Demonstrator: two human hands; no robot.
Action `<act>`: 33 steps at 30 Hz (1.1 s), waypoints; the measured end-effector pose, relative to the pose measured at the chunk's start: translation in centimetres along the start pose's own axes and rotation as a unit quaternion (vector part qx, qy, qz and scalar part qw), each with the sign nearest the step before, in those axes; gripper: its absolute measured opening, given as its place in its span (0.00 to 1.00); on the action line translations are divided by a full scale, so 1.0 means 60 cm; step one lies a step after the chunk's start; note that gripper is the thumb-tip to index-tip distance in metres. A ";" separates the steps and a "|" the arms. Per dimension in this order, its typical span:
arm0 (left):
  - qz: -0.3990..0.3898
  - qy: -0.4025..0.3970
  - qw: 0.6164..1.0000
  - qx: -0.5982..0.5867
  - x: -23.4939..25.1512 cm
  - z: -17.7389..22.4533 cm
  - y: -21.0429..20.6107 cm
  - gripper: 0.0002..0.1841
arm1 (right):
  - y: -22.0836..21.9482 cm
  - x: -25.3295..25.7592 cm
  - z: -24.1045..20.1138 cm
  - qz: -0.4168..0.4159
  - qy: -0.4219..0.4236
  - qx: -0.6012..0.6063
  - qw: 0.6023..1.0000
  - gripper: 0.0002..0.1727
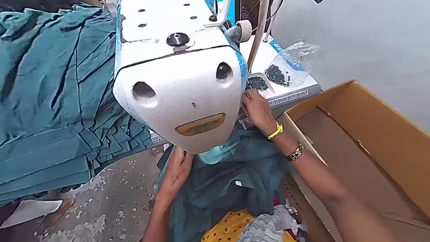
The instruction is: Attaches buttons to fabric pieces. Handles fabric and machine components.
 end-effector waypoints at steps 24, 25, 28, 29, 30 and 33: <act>0.055 0.051 0.986 -0.147 0.003 -0.004 -0.021 0.32 | 0.016 -0.004 0.005 0.025 0.020 0.027 0.999 0.10; 0.057 0.051 0.987 -0.144 0.004 -0.002 -0.021 0.32 | 0.013 -0.003 0.004 0.010 0.021 0.017 1.000 0.11; 0.059 0.050 0.985 -0.151 0.004 -0.001 -0.020 0.30 | 0.014 -0.004 0.004 0.032 0.034 0.021 0.999 0.08; 0.063 0.046 0.985 -0.155 0.004 -0.001 -0.020 0.30 | 0.017 -0.006 0.007 0.050 0.030 0.040 0.997 0.08; 0.067 0.045 0.984 -0.160 0.003 -0.001 -0.020 0.30 | 0.021 -0.009 0.009 0.065 0.021 0.065 0.996 0.08; 0.074 0.053 0.981 -0.172 0.003 0.000 -0.021 0.28 | 0.036 -0.020 0.009 0.062 -0.065 0.161 0.983 0.06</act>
Point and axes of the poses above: each hand's wrist, its own x-axis towards the middle knuckle, its own y-axis out of the back of the hand, z = x × y, the point moved 5 cm from there along x, towards the middle knuckle, and after that the axes turned 2 degrees about z, right-handed, at the moved point
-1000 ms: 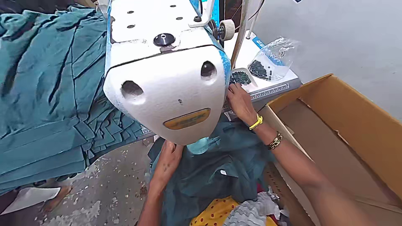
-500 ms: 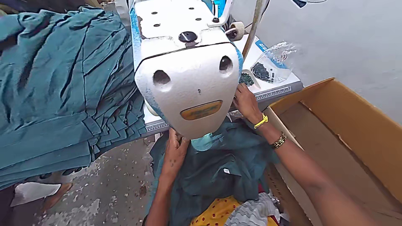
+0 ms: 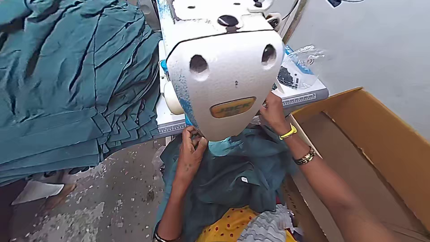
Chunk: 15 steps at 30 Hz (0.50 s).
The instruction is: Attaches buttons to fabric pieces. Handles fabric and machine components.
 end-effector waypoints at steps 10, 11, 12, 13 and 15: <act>-0.095 -0.229 0.936 0.249 -0.109 0.065 0.005 0.24 | 0.012 -0.047 -0.202 0.030 0.298 -0.023 0.954 0.12; -0.102 -0.233 0.934 0.250 -0.110 0.061 0.005 0.24 | 0.000 -0.058 -0.223 0.012 0.358 -0.020 0.934 0.12; -0.107 -0.237 0.932 0.253 -0.108 0.059 0.006 0.22 | -0.009 -0.058 -0.235 -0.001 0.388 -0.022 0.921 0.12; -0.111 -0.242 0.930 0.255 -0.106 0.061 0.008 0.20 | -0.014 -0.053 -0.239 -0.010 0.390 -0.024 0.920 0.11; -0.103 -0.248 0.938 0.221 -0.105 0.072 0.012 0.18 | -0.016 -0.042 -0.236 -0.035 0.344 0.013 0.938 0.11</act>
Point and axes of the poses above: each hand's wrist, its own x-axis towards the middle knuckle, its own y-axis out of the back of the hand, z = x × y, the point moved 5 cm from there along x, towards the middle knuckle, and after that the axes turned 2 degrees about z, right-handed, at the moved point
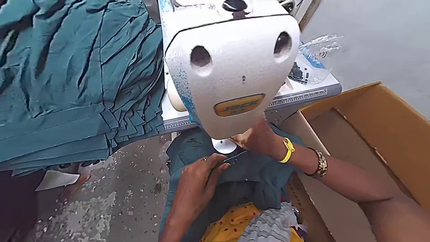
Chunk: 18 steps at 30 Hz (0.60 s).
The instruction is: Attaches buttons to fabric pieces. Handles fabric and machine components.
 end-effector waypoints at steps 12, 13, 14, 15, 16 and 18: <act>0.124 0.282 0.951 -0.029 -0.062 -0.193 0.128 0.13 | -0.037 -0.035 0.050 -0.125 -0.439 0.240 0.857 0.20; 0.126 0.287 0.949 -0.033 -0.065 -0.197 0.123 0.12 | -0.039 -0.032 0.051 -0.128 -0.447 0.243 0.852 0.20; 0.128 0.289 0.948 -0.035 -0.066 -0.198 0.117 0.13 | -0.038 -0.031 0.052 -0.127 -0.443 0.254 0.850 0.20; 0.129 0.289 0.948 -0.034 -0.067 -0.197 0.112 0.13 | -0.036 -0.035 0.054 -0.124 -0.431 0.271 0.852 0.18; 0.131 0.286 0.949 -0.034 -0.064 -0.195 0.109 0.13 | -0.033 -0.040 0.059 -0.120 -0.411 0.291 0.856 0.14; 0.137 0.266 0.953 -0.040 -0.049 -0.182 0.106 0.13 | -0.013 -0.053 0.076 -0.102 -0.392 0.300 0.863 0.11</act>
Point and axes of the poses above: each hand's wrist, its own x-axis towards the middle knuckle, its own y-axis out of the back of the hand, z = x × y, the point moved 5 cm from there along x, towards the middle knuckle, and after that the axes turned 2 degrees about z, right-handed, at the moved point
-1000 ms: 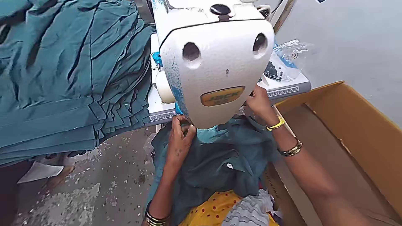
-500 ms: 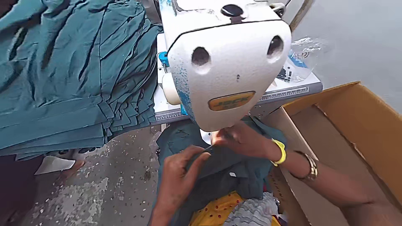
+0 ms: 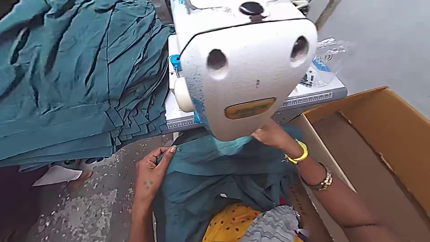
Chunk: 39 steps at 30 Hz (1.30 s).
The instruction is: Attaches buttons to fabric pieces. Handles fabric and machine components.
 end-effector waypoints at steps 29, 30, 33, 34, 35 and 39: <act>-0.054 -0.005 0.992 -0.116 -0.005 0.108 -0.176 0.27 | 0.065 0.026 0.104 0.219 0.109 -0.349 0.904 0.12; -0.050 -0.004 0.991 -0.125 -0.006 0.107 -0.178 0.27 | 0.068 0.023 0.108 0.232 0.122 -0.335 0.905 0.10; -0.039 0.000 0.989 -0.140 0.001 0.102 -0.177 0.28 | 0.082 0.014 0.116 0.266 0.132 -0.282 0.912 0.07; -0.040 0.000 0.989 -0.145 0.005 0.099 -0.177 0.31 | 0.088 0.008 0.109 0.265 0.123 -0.261 0.920 0.07; -0.040 0.000 0.987 -0.152 0.008 0.095 -0.177 0.32 | 0.092 0.004 0.098 0.263 0.114 -0.239 0.928 0.07; -0.031 -0.031 0.997 -0.064 0.012 0.096 -0.169 0.21 | 0.087 0.001 0.030 0.240 0.116 -0.232 0.935 0.06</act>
Point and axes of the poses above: each hand's wrist, its own x-axis towards the middle knuckle, its own y-axis out of the back of the hand, z = x × y, the point moved 5 cm from there along x, towards the middle knuckle, and after that the axes turned 2 degrees about z, right-handed, at the moved point
